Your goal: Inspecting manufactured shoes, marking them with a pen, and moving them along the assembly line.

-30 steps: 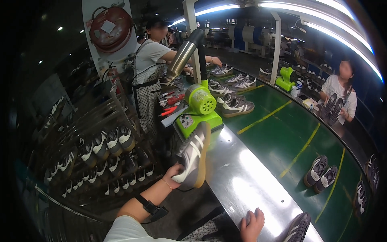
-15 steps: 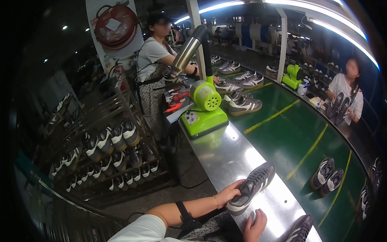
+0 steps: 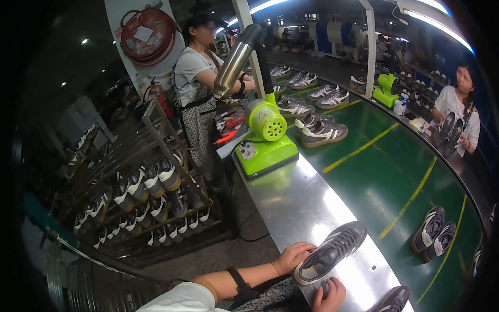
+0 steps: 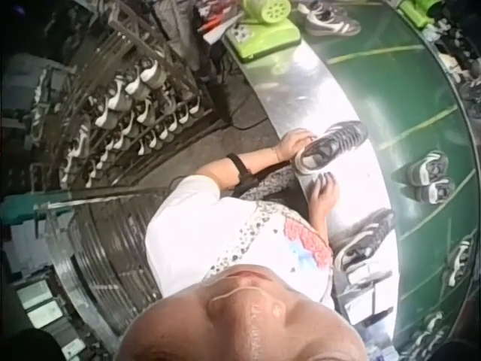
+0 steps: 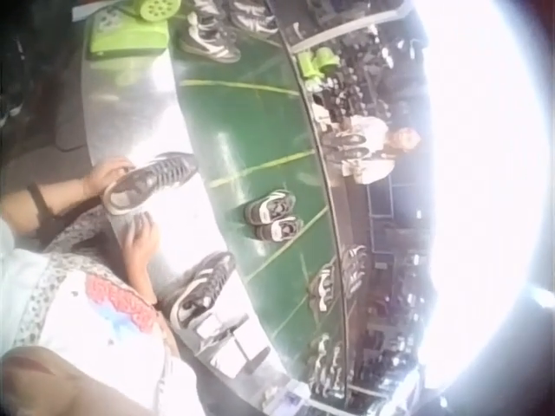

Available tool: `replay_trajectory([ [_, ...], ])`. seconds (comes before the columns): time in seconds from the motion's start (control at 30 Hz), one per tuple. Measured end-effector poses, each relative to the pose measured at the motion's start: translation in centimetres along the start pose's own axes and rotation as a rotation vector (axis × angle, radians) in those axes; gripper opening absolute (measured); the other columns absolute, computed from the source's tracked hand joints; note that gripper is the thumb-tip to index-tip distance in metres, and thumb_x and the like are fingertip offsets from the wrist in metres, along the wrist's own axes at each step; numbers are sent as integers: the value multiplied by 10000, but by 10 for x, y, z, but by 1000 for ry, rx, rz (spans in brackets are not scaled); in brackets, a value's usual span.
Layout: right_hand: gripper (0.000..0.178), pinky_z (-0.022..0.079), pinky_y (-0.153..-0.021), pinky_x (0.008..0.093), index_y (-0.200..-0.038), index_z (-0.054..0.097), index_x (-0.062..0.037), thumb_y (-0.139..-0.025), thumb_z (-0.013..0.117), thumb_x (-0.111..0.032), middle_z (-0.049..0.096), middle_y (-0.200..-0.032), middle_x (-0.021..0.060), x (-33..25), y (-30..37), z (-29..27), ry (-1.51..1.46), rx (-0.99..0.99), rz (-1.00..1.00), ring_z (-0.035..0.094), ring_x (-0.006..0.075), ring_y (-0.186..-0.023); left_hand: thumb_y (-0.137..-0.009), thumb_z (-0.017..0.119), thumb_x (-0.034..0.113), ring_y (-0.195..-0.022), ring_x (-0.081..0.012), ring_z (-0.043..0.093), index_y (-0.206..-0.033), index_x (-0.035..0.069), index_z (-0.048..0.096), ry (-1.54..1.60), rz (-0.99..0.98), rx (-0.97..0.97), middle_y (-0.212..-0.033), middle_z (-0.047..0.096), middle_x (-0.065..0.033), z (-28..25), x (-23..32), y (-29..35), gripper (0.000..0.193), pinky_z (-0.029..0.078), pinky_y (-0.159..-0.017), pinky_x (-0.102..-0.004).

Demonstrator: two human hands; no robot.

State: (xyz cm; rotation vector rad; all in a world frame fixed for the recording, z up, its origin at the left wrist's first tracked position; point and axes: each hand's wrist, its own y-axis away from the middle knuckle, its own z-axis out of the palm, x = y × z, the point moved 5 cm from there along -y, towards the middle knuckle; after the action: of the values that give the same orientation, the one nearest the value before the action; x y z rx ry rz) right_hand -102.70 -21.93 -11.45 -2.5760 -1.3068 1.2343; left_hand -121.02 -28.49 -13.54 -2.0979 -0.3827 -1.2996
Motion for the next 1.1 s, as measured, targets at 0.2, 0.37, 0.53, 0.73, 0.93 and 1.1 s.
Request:
replay_trajectory([
  [0.2, 263, 328, -878, 398, -929, 550, -27, -674, 595, -71, 535, -1030, 133, -7, -1, -2, 18, -43, 9, 477, 306, -988, -862, 422, 172, -914, -304, 575, -980, -39, 585, -35, 47, 94, -964, 606, -174, -2, 1, 6, 292, 428, -830, -347],
  [0.37, 259, 326, -870, 391, -925, 547, -31, -674, 597, -70, 536, -1023, 127, -9, -2, -1, 1, -51, -1, 478, 304, -979, -853, 436, 174, -886, -305, 583, -955, -39, 588, -51, 84, 123, -933, 613, -170, -3, 2, 6, 280, 437, -806, -345],
  [0.53, 252, 330, -866, 389, -924, 547, -31, -680, 597, -66, 538, -1016, 128, -9, -1, 0, -10, -36, -28, 481, 305, -967, -845, 451, 155, -872, -299, 585, -936, -27, 593, -63, 90, 144, -918, 614, -162, -4, 3, 7, 248, 443, -788, -347],
  [0.73, 242, 347, -854, 387, -922, 548, -29, -685, 592, -51, 544, -1004, 135, -4, 0, 2, -19, -10, -57, 486, 305, -960, -848, 464, 151, -849, -291, 585, -925, -3, 599, -85, 86, 152, -895, 612, -151, -1, -2, 6, 218, 448, -767, -342],
  [0.93, 213, 361, -844, 380, -903, 553, -36, -694, 592, -46, 549, -993, 137, 0, 3, 2, -12, 27, -41, 494, 302, -945, -859, 465, 161, -842, -289, 582, -920, -2, 597, -76, 111, 159, -885, 608, -146, 1, -4, 5, 218, 452, -756, -343],
  [1.1, 177, 366, -837, 372, -877, 556, -40, -705, 597, -51, 559, -970, 130, 7, 4, 5, -38, 38, -13, 498, 292, -939, -858, 495, 204, -844, -284, 585, -921, 6, 600, -42, 58, 146, -881, 609, -146, -5, -3, 4, 232, 454, -750, -335],
])
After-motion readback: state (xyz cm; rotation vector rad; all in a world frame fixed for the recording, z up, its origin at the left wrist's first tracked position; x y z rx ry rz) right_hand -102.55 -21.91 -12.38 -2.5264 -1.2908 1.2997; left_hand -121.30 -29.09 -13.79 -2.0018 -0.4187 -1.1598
